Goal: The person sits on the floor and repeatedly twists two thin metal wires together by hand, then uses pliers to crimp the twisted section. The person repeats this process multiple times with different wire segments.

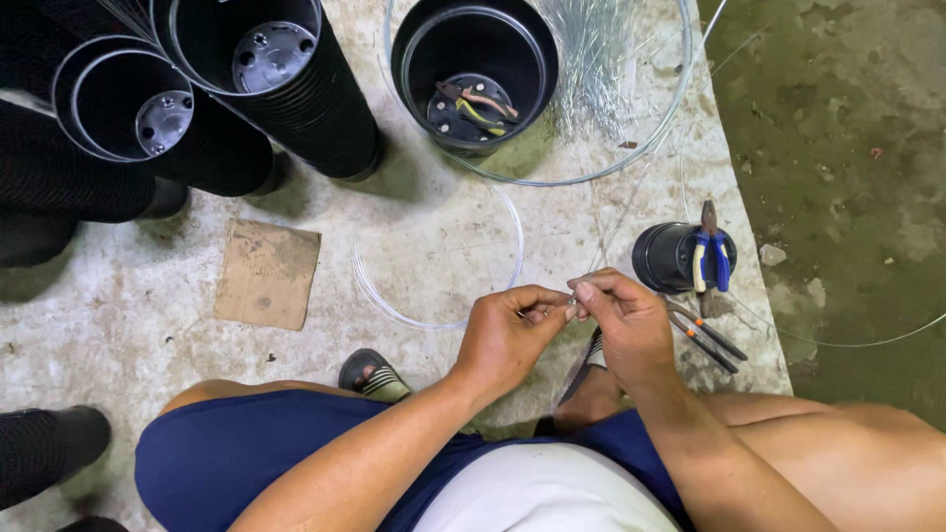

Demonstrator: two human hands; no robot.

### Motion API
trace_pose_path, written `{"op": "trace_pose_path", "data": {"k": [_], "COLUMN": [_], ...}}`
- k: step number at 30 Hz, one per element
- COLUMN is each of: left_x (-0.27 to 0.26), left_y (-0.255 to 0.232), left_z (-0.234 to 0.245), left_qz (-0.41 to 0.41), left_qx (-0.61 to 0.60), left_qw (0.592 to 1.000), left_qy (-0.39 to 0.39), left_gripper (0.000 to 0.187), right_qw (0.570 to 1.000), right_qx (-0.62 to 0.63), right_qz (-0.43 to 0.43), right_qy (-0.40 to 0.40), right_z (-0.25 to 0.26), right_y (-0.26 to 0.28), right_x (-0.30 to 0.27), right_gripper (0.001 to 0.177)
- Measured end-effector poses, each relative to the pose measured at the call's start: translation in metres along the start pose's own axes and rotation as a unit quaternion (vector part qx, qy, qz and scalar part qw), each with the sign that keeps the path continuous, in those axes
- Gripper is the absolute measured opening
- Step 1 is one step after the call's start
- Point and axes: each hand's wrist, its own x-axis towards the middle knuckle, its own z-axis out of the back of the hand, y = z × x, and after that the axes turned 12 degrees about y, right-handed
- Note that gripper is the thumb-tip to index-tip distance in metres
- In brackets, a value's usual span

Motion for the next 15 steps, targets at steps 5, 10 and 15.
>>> {"op": "trace_pose_path", "data": {"k": [5, 10, 15], "left_x": [-0.004, -0.006, -0.004], "left_y": [-0.006, -0.011, -0.011], "left_z": [0.000, 0.001, 0.001], "left_qz": [-0.051, -0.086, -0.070], "left_qx": [0.036, 0.079, 0.088], "left_qw": [0.998, 0.992, 0.993], "left_qy": [-0.030, -0.038, -0.029], "left_gripper": [0.013, 0.013, 0.014], "right_qw": [0.999, 1.000, 1.000], "right_qx": [0.025, 0.019, 0.014], "right_qz": [0.037, 0.012, -0.001], "right_qy": [0.013, 0.005, -0.001], "right_z": [-0.003, -0.004, -0.003], "right_y": [0.010, 0.016, 0.014], "right_x": [-0.001, -0.002, -0.001], "right_gripper": [0.010, 0.011, 0.012]}}
